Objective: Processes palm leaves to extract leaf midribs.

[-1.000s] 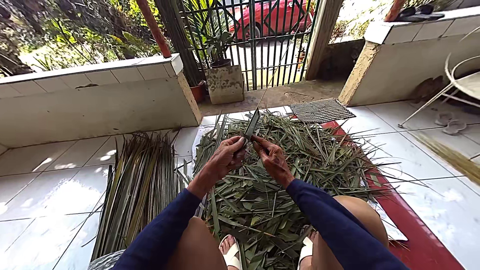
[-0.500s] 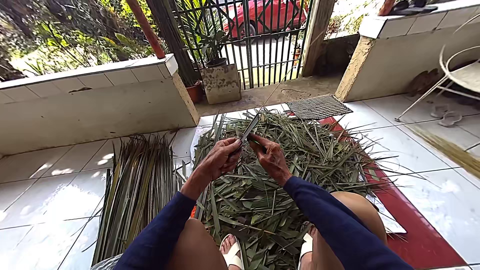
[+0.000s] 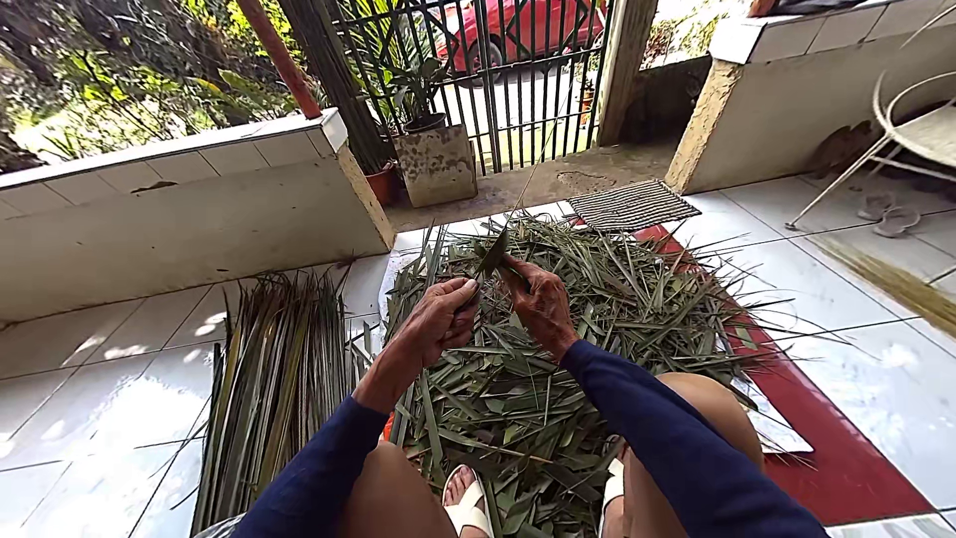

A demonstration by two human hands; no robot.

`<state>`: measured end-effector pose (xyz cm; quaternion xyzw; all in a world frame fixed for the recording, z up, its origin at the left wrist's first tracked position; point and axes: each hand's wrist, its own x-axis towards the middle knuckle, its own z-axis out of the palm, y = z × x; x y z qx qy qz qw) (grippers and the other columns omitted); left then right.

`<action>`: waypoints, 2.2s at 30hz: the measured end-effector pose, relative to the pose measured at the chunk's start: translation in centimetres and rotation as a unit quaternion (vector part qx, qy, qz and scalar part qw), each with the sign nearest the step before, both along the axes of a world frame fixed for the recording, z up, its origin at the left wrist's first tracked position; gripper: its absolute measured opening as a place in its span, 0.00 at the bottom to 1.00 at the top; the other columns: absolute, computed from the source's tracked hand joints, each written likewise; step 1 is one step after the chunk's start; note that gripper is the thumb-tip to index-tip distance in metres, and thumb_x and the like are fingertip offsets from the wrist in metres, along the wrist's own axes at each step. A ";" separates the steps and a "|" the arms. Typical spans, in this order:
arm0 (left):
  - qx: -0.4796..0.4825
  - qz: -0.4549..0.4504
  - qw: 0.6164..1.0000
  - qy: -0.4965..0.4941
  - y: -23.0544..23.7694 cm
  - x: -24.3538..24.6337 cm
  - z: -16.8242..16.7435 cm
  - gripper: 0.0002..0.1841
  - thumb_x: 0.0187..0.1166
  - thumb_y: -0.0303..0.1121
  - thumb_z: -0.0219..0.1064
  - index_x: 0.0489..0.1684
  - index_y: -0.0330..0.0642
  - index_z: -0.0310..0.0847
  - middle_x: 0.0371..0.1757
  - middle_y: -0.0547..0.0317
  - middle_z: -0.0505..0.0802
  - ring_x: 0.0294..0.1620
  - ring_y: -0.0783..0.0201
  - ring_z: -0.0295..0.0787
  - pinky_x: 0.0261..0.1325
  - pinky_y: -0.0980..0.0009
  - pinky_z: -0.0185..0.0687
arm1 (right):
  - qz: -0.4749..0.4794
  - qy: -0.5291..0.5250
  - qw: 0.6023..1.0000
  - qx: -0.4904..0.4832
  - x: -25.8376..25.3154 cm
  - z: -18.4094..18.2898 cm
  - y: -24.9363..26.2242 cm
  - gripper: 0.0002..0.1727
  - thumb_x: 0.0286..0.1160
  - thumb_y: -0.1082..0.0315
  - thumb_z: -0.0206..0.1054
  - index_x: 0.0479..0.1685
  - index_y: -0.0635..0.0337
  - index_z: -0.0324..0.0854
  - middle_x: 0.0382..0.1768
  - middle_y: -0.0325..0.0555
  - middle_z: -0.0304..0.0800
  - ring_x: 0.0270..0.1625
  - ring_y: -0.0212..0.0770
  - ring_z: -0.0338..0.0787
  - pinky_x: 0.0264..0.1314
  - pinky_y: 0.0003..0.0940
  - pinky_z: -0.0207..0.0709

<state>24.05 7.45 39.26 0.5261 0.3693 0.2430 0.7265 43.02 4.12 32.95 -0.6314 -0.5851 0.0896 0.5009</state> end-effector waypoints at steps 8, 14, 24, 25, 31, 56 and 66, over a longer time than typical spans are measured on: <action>-0.056 -0.025 0.997 -0.051 0.0 -0.8 -0.5 0.19 0.96 0.40 0.44 0.35 0.44 0.74 0.16 0.70 0.65 0.08 0.77 0.53 0.09 0.84 0.50 | -0.070 0.093 0.993 0.011 4.6 0.5 3.2 0.22 0.92 0.50 0.55 0.75 0.39 0.84 0.63 0.38 0.94 0.57 0.42 0.93 0.61 0.55 0.82; -0.085 -0.011 0.992 -0.093 0.8 -0.3 -0.3 0.20 0.96 0.42 0.41 0.32 0.46 0.71 0.14 0.71 0.65 0.07 0.78 0.54 0.09 0.85 0.51 | 0.117 0.179 0.976 -0.029 0.7 0.7 -0.6 0.21 0.92 0.53 0.56 0.77 0.43 0.82 0.41 0.42 0.90 0.31 0.37 0.82 0.36 0.38 0.78; -0.114 -0.062 0.981 -0.145 0.7 1.9 -0.3 0.22 0.95 0.41 0.34 0.33 0.46 0.72 0.12 0.72 0.64 0.07 0.78 0.54 0.10 0.85 0.52 | 0.171 0.206 0.963 -0.040 1.1 0.8 -1.5 0.20 0.91 0.55 0.58 0.76 0.43 0.83 0.50 0.37 0.92 0.35 0.30 0.84 0.42 0.30 0.79; -0.120 -0.068 0.979 -0.152 0.7 2.0 -0.4 0.22 0.95 0.41 0.34 0.33 0.47 0.71 0.12 0.72 0.64 0.07 0.79 0.54 0.10 0.85 0.52 | 0.164 0.193 0.967 -0.036 1.2 0.8 -1.5 0.20 0.91 0.55 0.59 0.76 0.43 0.83 0.54 0.36 0.93 0.38 0.30 0.86 0.45 0.31 0.81; -0.148 -0.094 0.964 -0.201 0.5 2.2 -0.3 0.24 0.95 0.42 0.32 0.34 0.45 0.72 0.13 0.72 0.65 0.07 0.80 0.56 0.10 0.87 0.54 | 0.098 0.121 0.988 0.008 1.4 1.0 -1.2 0.20 0.90 0.51 0.60 0.75 0.37 0.84 0.57 0.32 0.94 0.41 0.32 0.89 0.48 0.41 0.83; -0.155 -0.118 0.960 -0.203 -0.1 1.3 -0.3 0.32 0.92 0.62 0.37 0.29 0.48 0.73 0.12 0.71 0.67 0.06 0.77 0.57 0.09 0.83 0.54 | 0.133 0.157 0.979 -0.005 2.1 2.3 -1.5 0.19 0.90 0.55 0.61 0.74 0.37 0.84 0.34 0.38 0.90 0.23 0.33 0.77 0.29 0.34 0.75; -0.171 -0.129 0.953 -0.213 -0.1 1.6 -0.5 0.31 0.94 0.59 0.34 0.29 0.48 0.72 0.11 0.72 0.66 0.05 0.78 0.57 0.08 0.84 0.55 | 0.098 0.071 0.993 0.012 2.5 2.0 -1.5 0.19 0.90 0.51 0.59 0.74 0.34 0.85 0.62 0.27 0.93 0.51 0.29 0.92 0.55 0.42 0.85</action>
